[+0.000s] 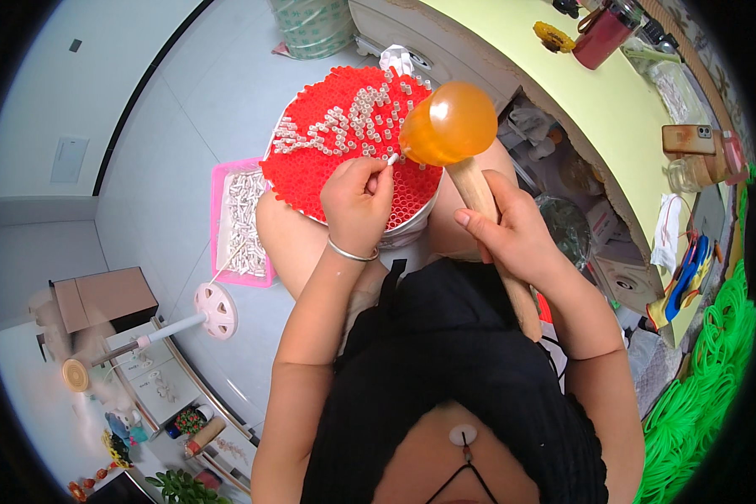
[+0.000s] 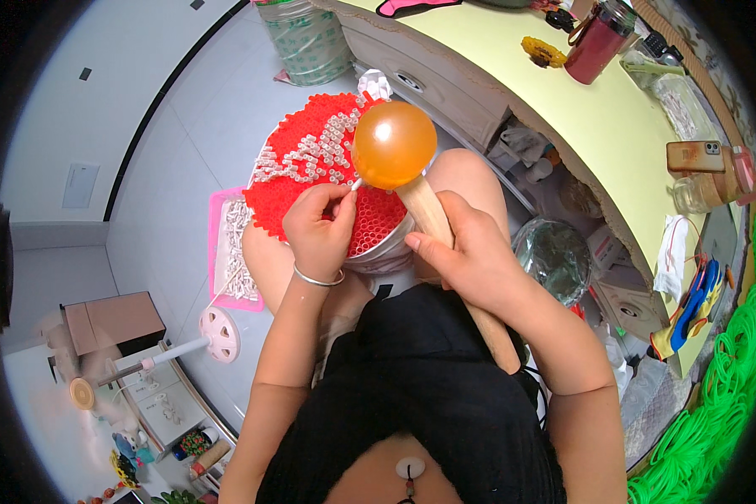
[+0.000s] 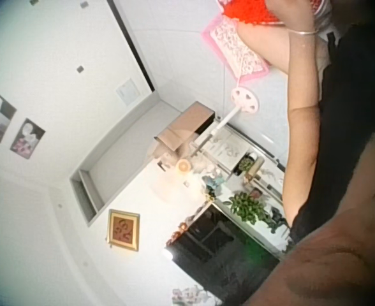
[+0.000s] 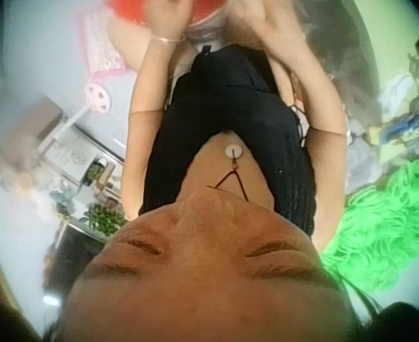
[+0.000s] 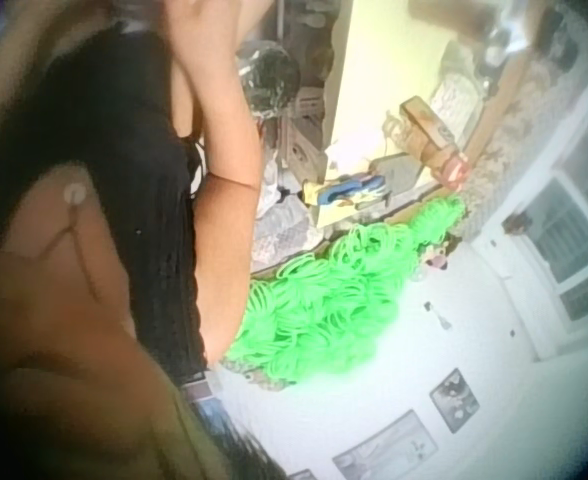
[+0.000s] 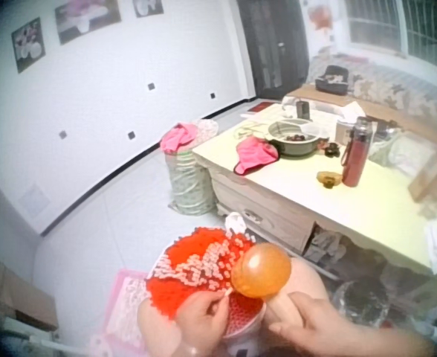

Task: The person places small white tubes into a red foam base using their hands and taps them into place using an orange rubber mallet.

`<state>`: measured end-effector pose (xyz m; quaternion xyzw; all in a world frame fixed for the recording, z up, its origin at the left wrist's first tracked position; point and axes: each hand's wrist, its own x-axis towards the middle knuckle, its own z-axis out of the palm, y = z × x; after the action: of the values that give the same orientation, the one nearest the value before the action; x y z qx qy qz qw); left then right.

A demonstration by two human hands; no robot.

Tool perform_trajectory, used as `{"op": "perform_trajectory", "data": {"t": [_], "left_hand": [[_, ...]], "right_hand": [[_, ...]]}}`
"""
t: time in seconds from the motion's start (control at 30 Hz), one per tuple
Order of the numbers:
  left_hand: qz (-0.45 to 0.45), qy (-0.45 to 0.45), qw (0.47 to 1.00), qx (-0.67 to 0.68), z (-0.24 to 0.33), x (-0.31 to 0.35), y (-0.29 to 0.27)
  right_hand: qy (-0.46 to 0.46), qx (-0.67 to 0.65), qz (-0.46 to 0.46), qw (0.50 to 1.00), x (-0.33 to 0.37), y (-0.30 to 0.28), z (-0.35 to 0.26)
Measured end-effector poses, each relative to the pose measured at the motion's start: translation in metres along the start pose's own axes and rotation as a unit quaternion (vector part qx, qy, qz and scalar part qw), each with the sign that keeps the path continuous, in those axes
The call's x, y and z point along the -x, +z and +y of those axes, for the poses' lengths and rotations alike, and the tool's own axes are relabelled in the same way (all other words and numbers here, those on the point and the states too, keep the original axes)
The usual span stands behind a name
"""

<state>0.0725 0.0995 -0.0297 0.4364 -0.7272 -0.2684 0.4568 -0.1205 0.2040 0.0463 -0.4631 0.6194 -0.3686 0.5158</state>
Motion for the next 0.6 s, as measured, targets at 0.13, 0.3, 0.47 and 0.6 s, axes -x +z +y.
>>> {"op": "perform_trajectory", "data": {"t": [0.13,0.3,0.47,0.6], "left_hand": [[-0.010,0.024,0.999,-0.019,0.000,-0.001,0.000],[-0.014,0.056,0.998,-0.027,-0.002,-0.004,0.000],[0.006,0.057,0.998,-0.028,-0.003,-0.004,0.000],[0.002,0.056,0.998,-0.027,0.000,-0.008,-0.002]], "right_hand": [[0.019,0.013,-0.024,0.999,-0.001,0.002,-0.001],[-0.120,0.085,0.046,0.988,-0.004,0.009,-0.006],[-0.069,0.240,0.035,0.968,-0.032,0.002,0.007],[-0.191,0.179,0.092,0.961,-0.030,-0.009,0.008]]}}
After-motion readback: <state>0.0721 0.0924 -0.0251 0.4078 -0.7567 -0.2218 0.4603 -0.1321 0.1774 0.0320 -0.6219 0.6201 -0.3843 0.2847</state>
